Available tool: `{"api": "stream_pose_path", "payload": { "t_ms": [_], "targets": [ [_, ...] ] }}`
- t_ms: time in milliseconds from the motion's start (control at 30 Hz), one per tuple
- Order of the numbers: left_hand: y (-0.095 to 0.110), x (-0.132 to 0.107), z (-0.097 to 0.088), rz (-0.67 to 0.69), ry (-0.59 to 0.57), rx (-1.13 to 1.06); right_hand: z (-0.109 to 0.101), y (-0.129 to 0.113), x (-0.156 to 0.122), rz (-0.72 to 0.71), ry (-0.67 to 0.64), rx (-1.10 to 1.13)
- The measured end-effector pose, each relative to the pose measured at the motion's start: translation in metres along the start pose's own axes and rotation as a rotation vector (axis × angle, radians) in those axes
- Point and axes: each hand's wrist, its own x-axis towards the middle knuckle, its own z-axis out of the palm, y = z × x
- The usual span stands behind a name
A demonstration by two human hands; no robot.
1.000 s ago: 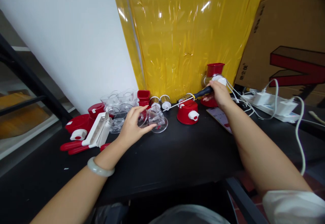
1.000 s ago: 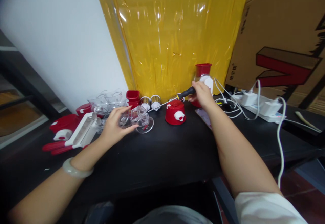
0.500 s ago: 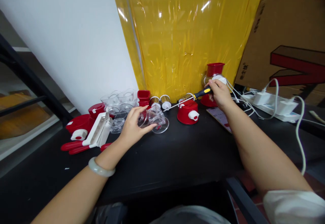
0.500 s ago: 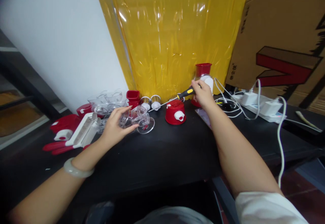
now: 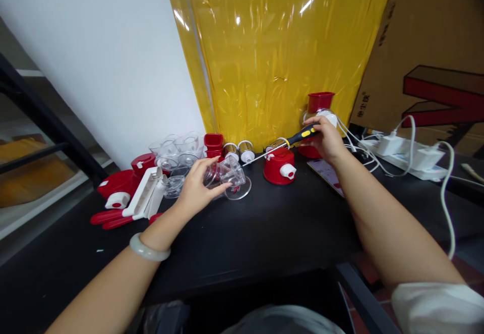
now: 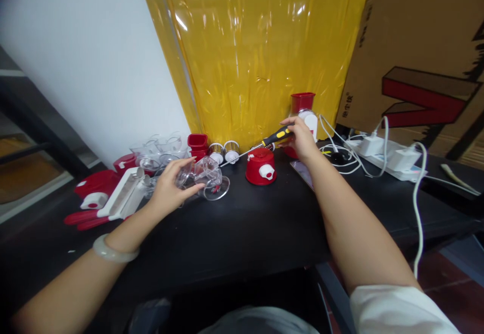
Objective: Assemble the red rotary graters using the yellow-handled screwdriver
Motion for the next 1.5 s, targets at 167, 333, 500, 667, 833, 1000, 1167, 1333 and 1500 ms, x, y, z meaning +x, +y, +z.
{"api": "stream_pose_path", "payload": {
  "t_ms": [167, 333, 500, 667, 833, 1000, 1167, 1333, 1500],
  "targets": [
    [-0.004, 0.001, 0.0, -0.026, -0.005, 0.003, 0.002, 0.01, 0.003, -0.005, 0.074, -0.136],
    [-0.007, 0.001, 0.0, -0.023, -0.007, 0.021, 0.002, 0.017, 0.003, -0.05, 0.079, -0.239],
    [-0.008, 0.002, 0.0, -0.039, -0.011, 0.033, 0.003, 0.019, 0.003, -0.074, 0.063, -0.133],
    [-0.007, 0.002, -0.001, -0.034, -0.024, 0.014, 0.004, 0.018, 0.002, -0.081, 0.067, -0.11],
    [-0.008, 0.001, 0.0, -0.02, -0.018, -0.001, 0.005, 0.02, 0.001, -0.109, 0.121, -0.255],
    [-0.014, 0.002, 0.0, -0.024, -0.011, -0.001, 0.003, 0.025, 0.001, -0.122, 0.122, -0.306],
    [-0.015, 0.003, -0.001, -0.038, 0.006, 0.0, 0.007, 0.019, -0.003, -0.212, 0.149, -0.305],
    [-0.014, 0.003, -0.002, -0.043, -0.013, 0.002, 0.013, 0.013, -0.007, -0.175, 0.137, -0.262],
    [-0.015, 0.001, -0.001, -0.021, -0.037, 0.002, 0.01, 0.021, -0.005, -0.174, 0.092, -0.296]
  ]
}}
